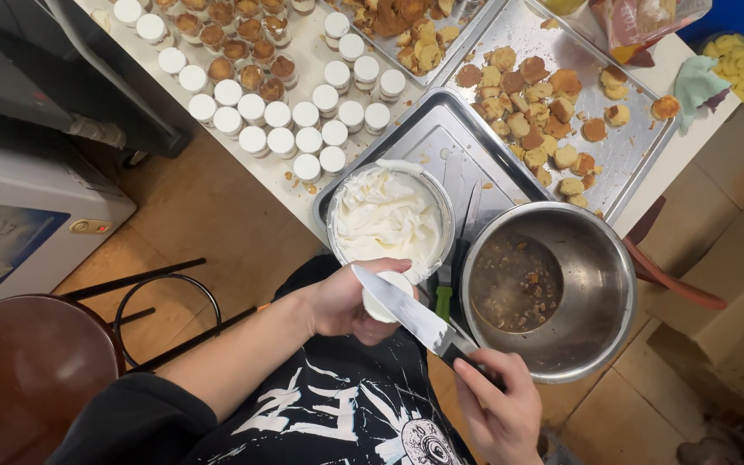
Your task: Filling small dessert cups with cream using a knife.
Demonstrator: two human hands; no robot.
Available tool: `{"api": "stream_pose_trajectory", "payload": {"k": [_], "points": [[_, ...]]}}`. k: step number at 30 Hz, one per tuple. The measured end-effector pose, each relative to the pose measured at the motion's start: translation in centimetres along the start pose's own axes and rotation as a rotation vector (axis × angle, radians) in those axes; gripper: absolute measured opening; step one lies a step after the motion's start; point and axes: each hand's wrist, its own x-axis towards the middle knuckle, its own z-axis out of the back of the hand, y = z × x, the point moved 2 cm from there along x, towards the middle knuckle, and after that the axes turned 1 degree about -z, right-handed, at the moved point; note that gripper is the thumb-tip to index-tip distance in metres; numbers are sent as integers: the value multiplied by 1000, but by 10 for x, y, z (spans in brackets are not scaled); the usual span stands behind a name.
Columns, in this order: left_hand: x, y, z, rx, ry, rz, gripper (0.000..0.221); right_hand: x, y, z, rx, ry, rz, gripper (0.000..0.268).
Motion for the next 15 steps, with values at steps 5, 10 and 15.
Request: {"api": "stream_pose_trajectory", "payload": {"k": [5,10,15], "points": [[-8,-4,4,-36,27,22,57,-20,-9,15,-33,36,-3,38],[-11,-11,6,-2,94,-64,59,-57,-45,24,-21,22,-26,36],[1,-15,-4,219,-481,-298,47,-40,-18,20,115,-132,-276,38]]}}
